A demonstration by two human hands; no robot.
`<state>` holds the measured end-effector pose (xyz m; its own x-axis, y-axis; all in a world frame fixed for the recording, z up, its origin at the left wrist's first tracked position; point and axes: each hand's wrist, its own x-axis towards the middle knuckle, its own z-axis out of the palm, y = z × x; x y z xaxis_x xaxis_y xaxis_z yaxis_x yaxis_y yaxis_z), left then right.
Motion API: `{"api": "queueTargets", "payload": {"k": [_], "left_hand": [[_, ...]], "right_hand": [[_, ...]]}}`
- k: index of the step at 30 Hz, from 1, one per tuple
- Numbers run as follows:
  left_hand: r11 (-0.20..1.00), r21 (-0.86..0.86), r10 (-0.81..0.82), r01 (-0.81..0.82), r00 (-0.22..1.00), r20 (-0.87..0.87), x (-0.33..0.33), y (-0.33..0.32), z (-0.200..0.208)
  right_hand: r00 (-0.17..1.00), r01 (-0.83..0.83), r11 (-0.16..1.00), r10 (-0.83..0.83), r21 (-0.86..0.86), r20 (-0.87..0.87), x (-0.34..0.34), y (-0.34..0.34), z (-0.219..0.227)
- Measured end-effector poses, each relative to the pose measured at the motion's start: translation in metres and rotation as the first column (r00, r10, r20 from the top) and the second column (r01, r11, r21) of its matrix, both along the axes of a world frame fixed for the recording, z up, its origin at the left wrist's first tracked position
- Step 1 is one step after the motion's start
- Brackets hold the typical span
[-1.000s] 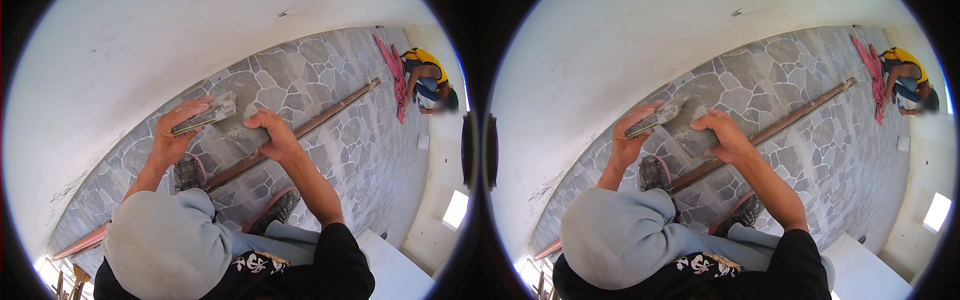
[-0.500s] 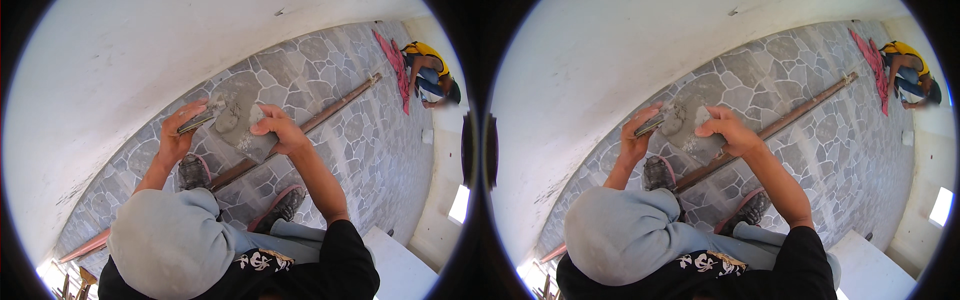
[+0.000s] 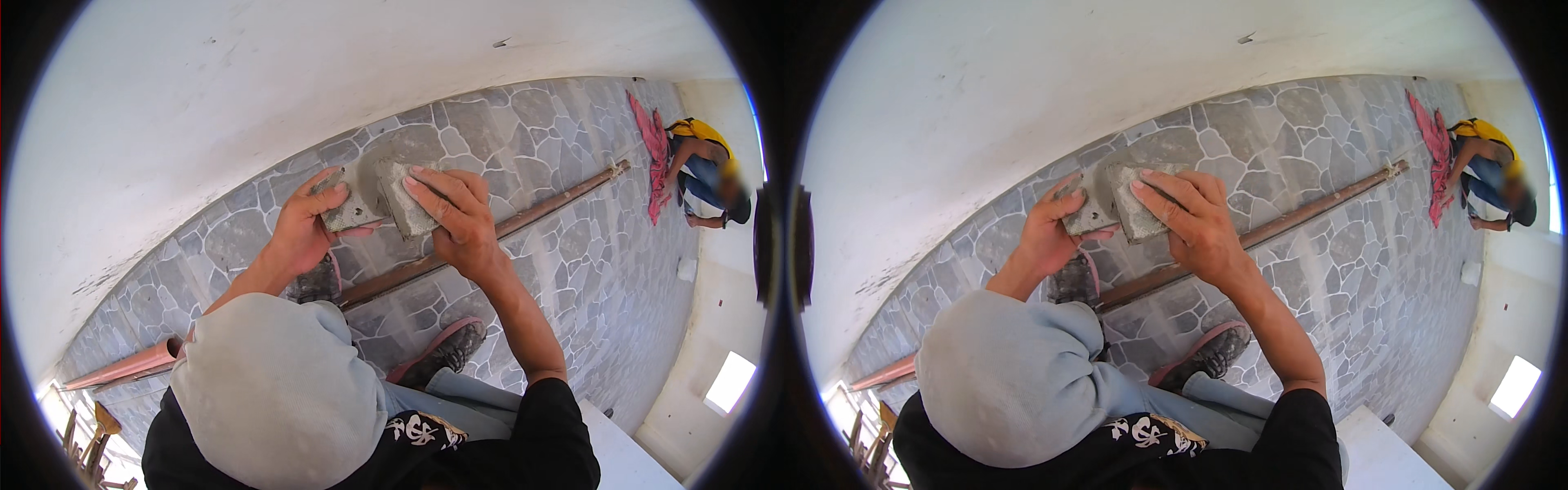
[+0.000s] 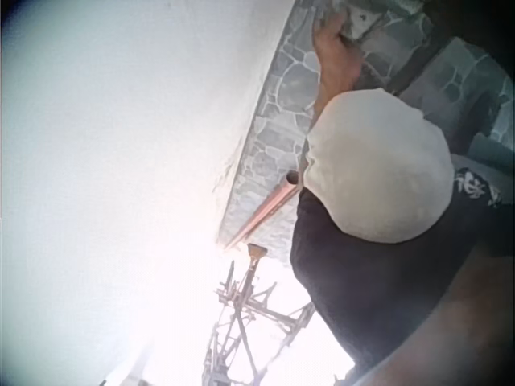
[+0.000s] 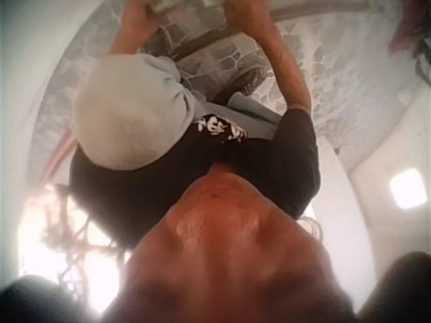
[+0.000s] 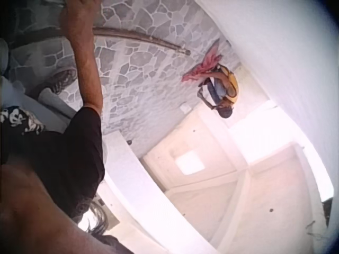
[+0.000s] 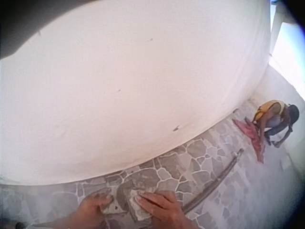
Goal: Applying grout to the edges of newly laid floor tiles.
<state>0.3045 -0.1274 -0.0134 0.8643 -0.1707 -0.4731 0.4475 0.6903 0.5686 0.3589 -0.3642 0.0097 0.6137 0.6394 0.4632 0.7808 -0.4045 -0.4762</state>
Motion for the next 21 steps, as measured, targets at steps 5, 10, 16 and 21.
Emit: {"api": "queueTargets", "payload": {"k": [5, 10, 16, 21], "left_hand": [[0.995, 0.101, 0.018, -0.024, 0.998, 0.067, -0.012, 0.015, -0.008], [0.993, 0.110, 0.018, -0.035, 0.988, 0.156, -0.011, 0.027, -0.009], [0.967, 0.242, 0.072, -0.081, 0.996, 0.046, 0.001, 0.030, -0.020], [0.904, 0.428, -0.105, -0.007, 0.966, 0.237, 0.006, 0.031, -0.031]], "right_hand": [[0.993, 0.092, 0.996, -0.092, 0.015, 0.073, 0.012, -0.001, -0.026], [0.864, 0.333, 0.942, -0.325, -0.047, -0.383, 0.014, -0.029, -0.052], [0.091, 0.578, 0.792, 0.174, 0.195, -0.980, 0.020, -0.031, 0.015], [-0.004, 0.526, 0.842, 0.147, 0.123, -0.989, 0.019, -0.025, 0.024]]}}
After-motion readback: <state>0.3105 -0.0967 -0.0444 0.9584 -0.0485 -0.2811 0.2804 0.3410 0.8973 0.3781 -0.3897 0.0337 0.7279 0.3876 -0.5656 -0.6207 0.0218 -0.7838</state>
